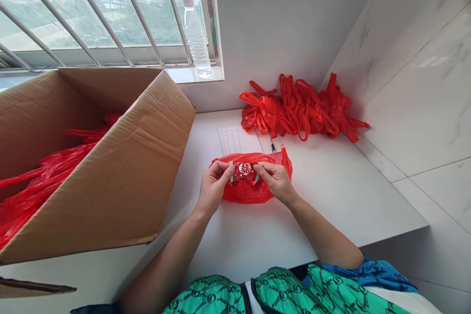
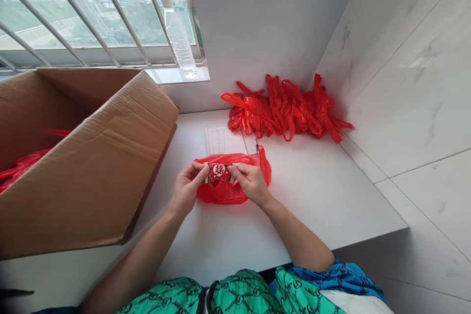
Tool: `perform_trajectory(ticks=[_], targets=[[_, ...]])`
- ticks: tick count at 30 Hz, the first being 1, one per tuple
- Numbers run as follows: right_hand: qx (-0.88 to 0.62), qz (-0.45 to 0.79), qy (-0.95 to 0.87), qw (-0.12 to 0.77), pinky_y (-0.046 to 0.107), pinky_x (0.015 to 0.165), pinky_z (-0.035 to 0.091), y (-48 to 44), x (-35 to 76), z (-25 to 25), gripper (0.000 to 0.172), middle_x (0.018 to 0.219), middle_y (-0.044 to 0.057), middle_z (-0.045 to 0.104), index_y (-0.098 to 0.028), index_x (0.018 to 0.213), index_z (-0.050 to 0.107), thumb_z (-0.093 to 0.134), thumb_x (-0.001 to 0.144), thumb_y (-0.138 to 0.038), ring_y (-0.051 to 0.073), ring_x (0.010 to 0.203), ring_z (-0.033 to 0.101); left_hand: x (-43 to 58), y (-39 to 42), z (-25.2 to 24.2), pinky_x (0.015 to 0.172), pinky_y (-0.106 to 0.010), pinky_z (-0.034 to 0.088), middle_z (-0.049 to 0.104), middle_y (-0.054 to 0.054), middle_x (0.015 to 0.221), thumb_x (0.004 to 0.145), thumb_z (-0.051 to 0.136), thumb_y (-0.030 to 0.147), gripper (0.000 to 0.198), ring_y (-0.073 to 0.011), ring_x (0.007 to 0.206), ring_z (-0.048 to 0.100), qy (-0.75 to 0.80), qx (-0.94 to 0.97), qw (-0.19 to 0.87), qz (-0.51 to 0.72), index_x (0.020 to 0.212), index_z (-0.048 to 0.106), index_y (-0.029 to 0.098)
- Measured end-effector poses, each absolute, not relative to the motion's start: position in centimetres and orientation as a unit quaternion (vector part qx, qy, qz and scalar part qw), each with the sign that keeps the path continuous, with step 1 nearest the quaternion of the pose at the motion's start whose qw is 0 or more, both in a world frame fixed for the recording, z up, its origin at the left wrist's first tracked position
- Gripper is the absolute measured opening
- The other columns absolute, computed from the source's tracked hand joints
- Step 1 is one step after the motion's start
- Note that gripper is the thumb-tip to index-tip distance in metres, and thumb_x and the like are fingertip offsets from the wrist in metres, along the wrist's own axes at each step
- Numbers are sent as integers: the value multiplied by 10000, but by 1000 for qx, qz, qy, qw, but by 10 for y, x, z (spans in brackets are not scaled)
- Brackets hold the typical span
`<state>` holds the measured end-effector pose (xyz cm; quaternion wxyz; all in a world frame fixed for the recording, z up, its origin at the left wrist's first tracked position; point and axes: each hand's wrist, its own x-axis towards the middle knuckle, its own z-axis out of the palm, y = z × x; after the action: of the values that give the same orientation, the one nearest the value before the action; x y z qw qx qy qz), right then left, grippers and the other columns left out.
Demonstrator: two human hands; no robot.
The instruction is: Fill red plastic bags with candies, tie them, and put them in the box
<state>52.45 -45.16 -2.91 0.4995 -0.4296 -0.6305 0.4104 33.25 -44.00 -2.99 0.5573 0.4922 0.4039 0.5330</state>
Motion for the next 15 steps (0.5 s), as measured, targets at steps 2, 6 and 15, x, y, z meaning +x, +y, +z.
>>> perform_trajectory(ticks=[2, 6, 15], targets=[[-449, 413, -625, 487, 314, 631, 472, -453, 525, -29, 395, 676, 0, 620, -230, 711, 633, 526, 936, -537, 166, 642, 577, 333, -440, -30, 596, -173, 425, 581, 11, 716, 834, 721, 392, 296, -79, 639, 501, 408, 488, 548, 543, 757, 563, 154], [-445, 439, -632, 458, 330, 680, 501, -453, 524, -31, 390, 712, 4, 648, -240, 728, 620, 520, 934, -556, 179, 698, 624, 333, -439, -31, 594, -198, 475, 602, 8, 762, 832, 710, 436, 302, -94, 640, 551, 409, 467, 566, 542, 814, 563, 172], [-464, 398, -629, 481, 316, 556, 455, -450, 528, -35, 474, 582, -18, 575, -233, 605, 459, 507, 937, -567, 155, 560, 560, 329, -443, -24, 598, -231, 456, 560, 18, 624, 922, 565, 492, 390, -108, 569, 532, 417, 600, 512, 452, 696, 517, 178]])
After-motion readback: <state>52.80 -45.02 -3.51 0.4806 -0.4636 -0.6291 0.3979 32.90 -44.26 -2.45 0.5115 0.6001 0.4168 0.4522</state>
